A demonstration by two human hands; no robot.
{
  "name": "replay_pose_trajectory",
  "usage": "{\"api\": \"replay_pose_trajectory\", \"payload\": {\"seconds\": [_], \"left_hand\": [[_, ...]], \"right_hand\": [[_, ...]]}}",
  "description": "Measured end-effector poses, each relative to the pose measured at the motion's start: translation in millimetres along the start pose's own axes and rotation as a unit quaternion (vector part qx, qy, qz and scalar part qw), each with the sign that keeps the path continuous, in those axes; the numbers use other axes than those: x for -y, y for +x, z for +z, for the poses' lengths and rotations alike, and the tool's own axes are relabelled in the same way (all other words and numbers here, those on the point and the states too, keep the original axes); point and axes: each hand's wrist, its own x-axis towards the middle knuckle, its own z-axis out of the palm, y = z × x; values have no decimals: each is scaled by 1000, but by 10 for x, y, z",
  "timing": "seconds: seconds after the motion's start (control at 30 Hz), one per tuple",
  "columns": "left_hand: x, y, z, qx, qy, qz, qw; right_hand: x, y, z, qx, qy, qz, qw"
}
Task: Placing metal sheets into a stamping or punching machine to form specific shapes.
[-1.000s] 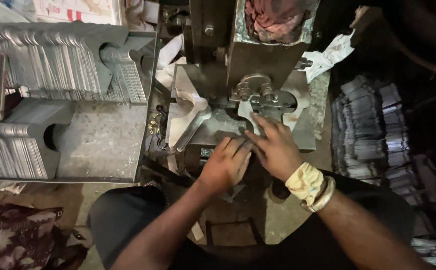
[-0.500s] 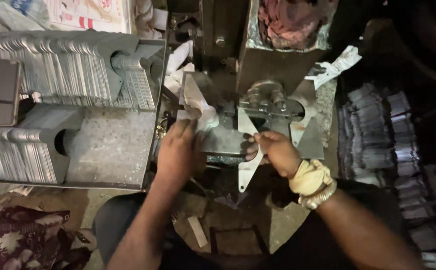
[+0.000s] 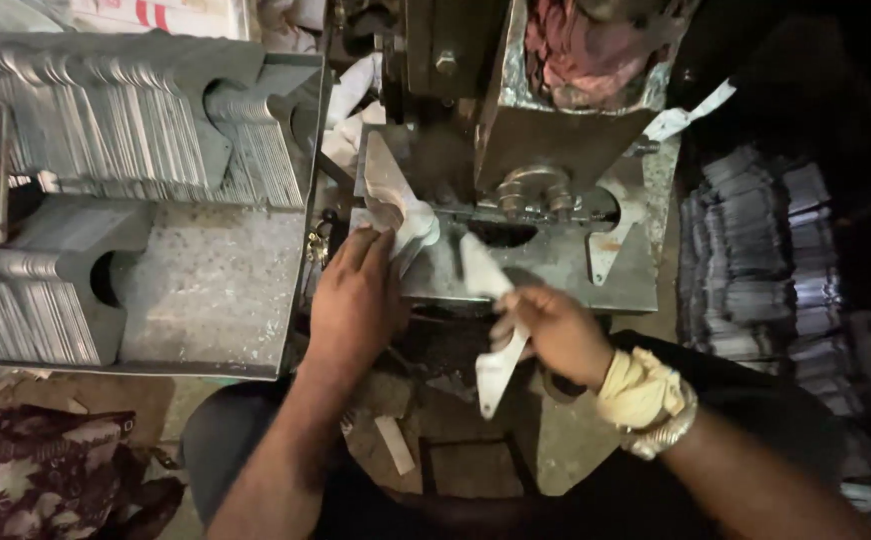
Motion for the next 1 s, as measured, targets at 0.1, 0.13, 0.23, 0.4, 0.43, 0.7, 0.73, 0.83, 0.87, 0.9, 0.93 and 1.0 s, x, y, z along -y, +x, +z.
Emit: {"api": "replay_pose_trajectory", "payload": {"seconds": [0.1, 0.13, 0.23, 0.4, 0.43, 0.7, 0.73, 0.83, 0.87, 0.9, 0.93, 1.0], "left_hand": [[18, 26, 0, -3, 15, 9, 1000], [15, 14, 0, 1, 16, 2, 1000], [-5, -19, -13, 2, -5, -18, 1000], [-2, -8, -6, -13, -14, -2, 1000], [1, -11, 0, -12, -20, -4, 1000], [-15, -1, -40, -35, 4, 15, 999], [-32, 18, -53, -44, 9, 32, 998], [-157, 58, -203, -39, -17, 36, 998], [-242, 26, -280, -34, -18, 37, 999], [-330, -2, -357, -4, -50, 24, 998], [-404, 16, -429, 21, -81, 17, 996], [-481, -17, -482, 51, -105, 35, 993]], "right_hand": [[36, 92, -155, -66, 109, 59, 990], [16, 105, -185, -99, 144, 56, 983], [-61, 176, -213, -129, 214, 86, 964], [-17, 266, -196, -133, 248, 100, 954], [-11, 286, -203, -139, 241, 88, 956], [-79, 496, -320, -112, 241, 82, 961], [-107, 491, -327, -119, 245, 80, 959], [-103, 523, -357, -117, 233, 85, 962], [-96, 500, -330, -118, 236, 90, 960], [-89, 474, -308, -120, 242, 92, 958], [-55, 479, -315, -125, 247, 89, 957], [-107, 511, -312, -128, 254, 81, 955]]}}
